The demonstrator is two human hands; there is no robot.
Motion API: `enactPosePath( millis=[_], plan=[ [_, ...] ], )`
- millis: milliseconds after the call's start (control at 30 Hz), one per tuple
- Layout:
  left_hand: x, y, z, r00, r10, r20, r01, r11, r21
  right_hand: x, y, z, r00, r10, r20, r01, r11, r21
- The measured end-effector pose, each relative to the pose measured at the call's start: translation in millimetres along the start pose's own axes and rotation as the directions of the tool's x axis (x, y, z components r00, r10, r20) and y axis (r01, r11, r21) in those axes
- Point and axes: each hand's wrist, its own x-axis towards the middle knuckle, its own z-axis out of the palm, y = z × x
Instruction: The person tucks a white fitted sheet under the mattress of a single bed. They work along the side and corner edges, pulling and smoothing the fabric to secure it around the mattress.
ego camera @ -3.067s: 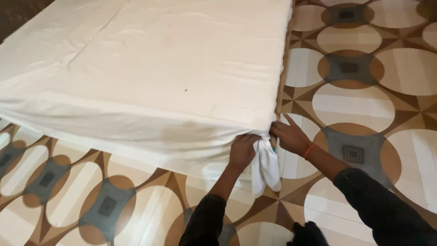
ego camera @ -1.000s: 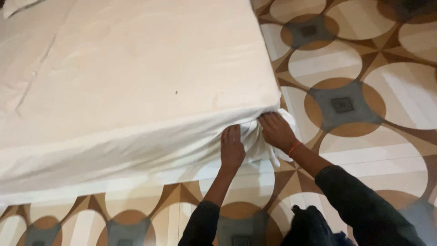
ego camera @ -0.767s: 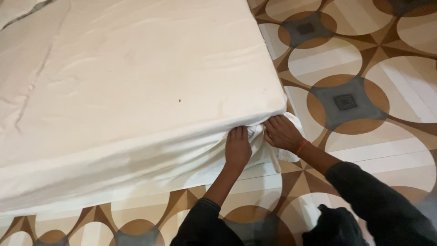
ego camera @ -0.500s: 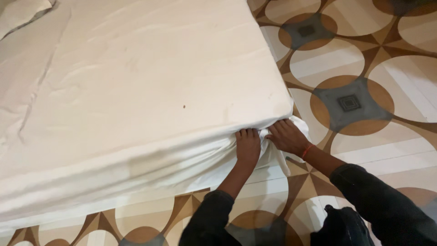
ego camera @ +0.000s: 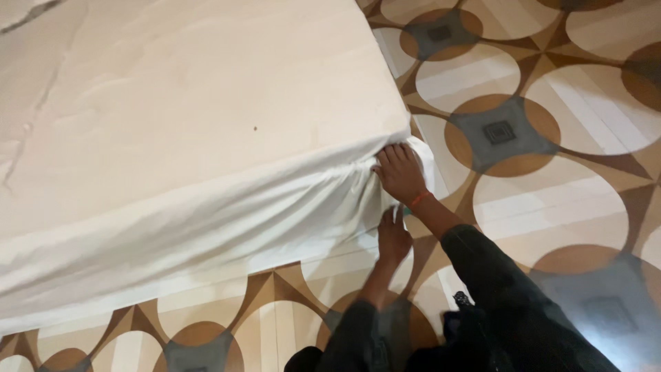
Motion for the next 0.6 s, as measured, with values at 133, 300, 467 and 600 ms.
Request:
enactPosePath(
  millis=[133,300,467,600],
  plan=[
    [39.3,-19.7,-23.7,0.983,0.053,-0.174,-0.017,0.979,0.203,-3.4,-2.3,0.7,0.998,0.035,0.047,-0.036,0.999,0.020],
    [53.1,-23.8,-89.1,0.923,0.276,-0.268,-0.153,0.902,0.403,-12.7,-7.2,-15.1,0.999,0.033,0.023,-0.035,0.997,0.074],
    [62.0,-6.2,-129.4,0.881,0.336,-0.332,-0.176,0.886,0.430,-44.8,-19.0,-41.1,0.993,0.097,0.073,-0.109,0.980,0.167],
    [80.5,3.6,-144.3,0.931,0.248,-0.268,-0.165,0.940,0.298,-66.0,-16.0,-39.6,0.985,0.133,0.111,-0.148,0.979,0.139]
  ],
)
